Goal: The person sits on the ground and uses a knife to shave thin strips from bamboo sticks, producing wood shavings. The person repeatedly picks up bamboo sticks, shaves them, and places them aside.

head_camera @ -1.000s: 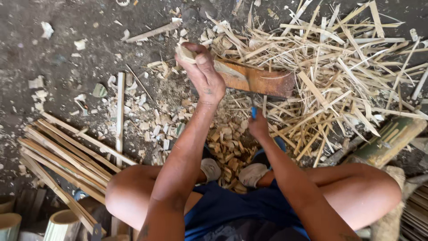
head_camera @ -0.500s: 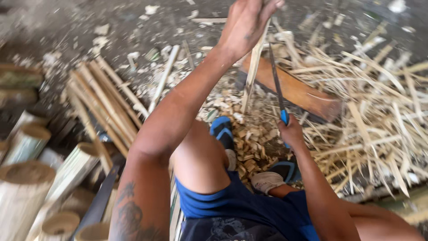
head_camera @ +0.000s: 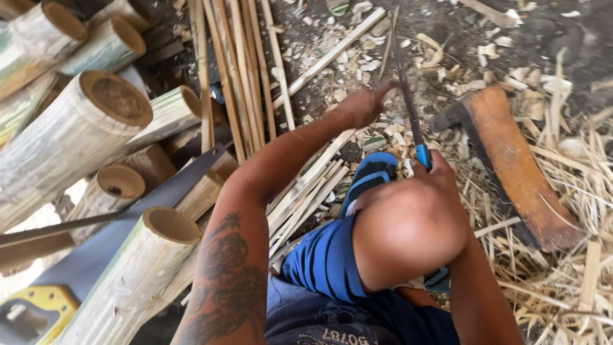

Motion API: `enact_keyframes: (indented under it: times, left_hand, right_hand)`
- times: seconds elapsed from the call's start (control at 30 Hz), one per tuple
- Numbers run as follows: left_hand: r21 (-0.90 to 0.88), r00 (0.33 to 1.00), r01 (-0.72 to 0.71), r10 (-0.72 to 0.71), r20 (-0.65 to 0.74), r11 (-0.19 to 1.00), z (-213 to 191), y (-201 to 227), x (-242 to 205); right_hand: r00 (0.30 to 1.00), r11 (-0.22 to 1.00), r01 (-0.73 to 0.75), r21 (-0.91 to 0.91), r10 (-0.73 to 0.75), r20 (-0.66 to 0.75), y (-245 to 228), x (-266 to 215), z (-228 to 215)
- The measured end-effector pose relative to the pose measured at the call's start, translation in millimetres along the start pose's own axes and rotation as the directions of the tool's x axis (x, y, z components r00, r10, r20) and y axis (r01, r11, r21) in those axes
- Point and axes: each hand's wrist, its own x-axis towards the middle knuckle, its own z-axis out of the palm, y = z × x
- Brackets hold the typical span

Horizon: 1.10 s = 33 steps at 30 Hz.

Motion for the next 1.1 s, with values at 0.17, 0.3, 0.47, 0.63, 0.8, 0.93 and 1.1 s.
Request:
enact_keyframes:
  times: [0.17, 0.3, 0.47, 0.63, 0.8, 0.93, 1.1]
  left_hand:
    - [-0.085, 0.981, 0.154, -0.142, 0.132, 0.984, 65.7, -86.1, -34.3]
    - [0.057, 0.973, 0.042, -0.054, 0.226, 0.997, 90.1, -137.2, -35.3]
    - [-0.055, 0.982, 0.181, -0.184, -0.053, 0.982, 65.6, -167.7, -9.5]
    - [-0.14, 0.904, 0.356, -0.378, -0.201, 0.924, 46.8, -186.9, 30.7]
    - [-0.243, 0.758, 0.532, -0.584, -0.29, 0.811, 44.3, -217.0, 64.5]
    - [0.135, 0.776, 0.556, -0.454, -0.438, 0.82, 43.0, -236.4, 82.0]
    - [0.184, 0.77, 0.63, -0.575, -0.277, 0.755, 42.5, -241.1, 86.3]
  right_hand:
    - [0.982, 0.99, -0.109, 0.09, 0.093, 0.163, -9.8, 16.7, 30.7]
    - [0.976, 0.994, -0.098, -0.04, 0.104, 0.192, -20.0, 24.5, 44.8]
    - [0.964, 0.987, -0.157, -0.016, 0.157, 0.216, -29.9, 47.9, 57.4]
    - [0.966, 0.991, -0.117, -0.065, 0.129, 0.225, -31.9, 75.4, 61.3]
    - [0.935, 0.976, -0.215, -0.027, 0.214, 0.283, -31.9, 94.1, 79.5]
    - [0.89, 0.954, -0.298, -0.022, 0.287, 0.354, -32.9, 108.1, 88.7]
    - [0.91, 0.964, -0.263, 0.039, 0.234, 0.342, -27.3, 107.3, 86.3]
